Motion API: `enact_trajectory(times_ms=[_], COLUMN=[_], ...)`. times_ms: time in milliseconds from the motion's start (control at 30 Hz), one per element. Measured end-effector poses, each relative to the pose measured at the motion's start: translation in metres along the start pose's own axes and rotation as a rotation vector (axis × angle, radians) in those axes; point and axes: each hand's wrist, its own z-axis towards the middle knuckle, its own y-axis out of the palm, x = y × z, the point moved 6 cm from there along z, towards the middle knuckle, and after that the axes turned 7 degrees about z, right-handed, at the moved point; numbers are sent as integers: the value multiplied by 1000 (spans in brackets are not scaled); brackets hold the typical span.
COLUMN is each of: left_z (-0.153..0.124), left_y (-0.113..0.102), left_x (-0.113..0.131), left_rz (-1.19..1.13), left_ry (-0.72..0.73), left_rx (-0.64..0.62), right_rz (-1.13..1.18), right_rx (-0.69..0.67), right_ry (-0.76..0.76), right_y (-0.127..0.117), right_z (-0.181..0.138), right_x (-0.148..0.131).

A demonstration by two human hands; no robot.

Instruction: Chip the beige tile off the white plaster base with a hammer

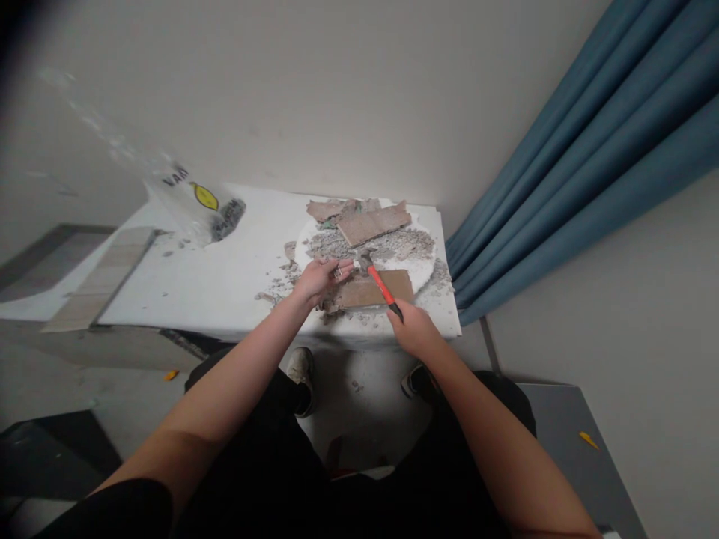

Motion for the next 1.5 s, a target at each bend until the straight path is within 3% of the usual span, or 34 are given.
enact_trajectory(times_ms=[167,333,500,600,833,1200,1500], left_z=[0,-4,-29,-50,-68,-69,-69], left_y=[-2,13,44,60,72,70,61], left_x=[-6,-7,-16,-16,-14,-26,-28], left_rz=[-116,-42,252,390,548,528,513], left_ry=[-179,-107,62,161,252,59,-14], left_rx=[13,-87,-349,-525,-691,-773,-778], right_rz=[-7,72,269,409,572,582,595], right_rx=[8,71,250,273,174,72,-50], right_ry=[-3,37,-1,-5,95,52,49], right_y=[-1,-1,-14,-19,-9,-6,4], right_z=[-1,-4,2,10,18,21,22], right_x=[-1,-2,-23,-32,-18,-24,-20])
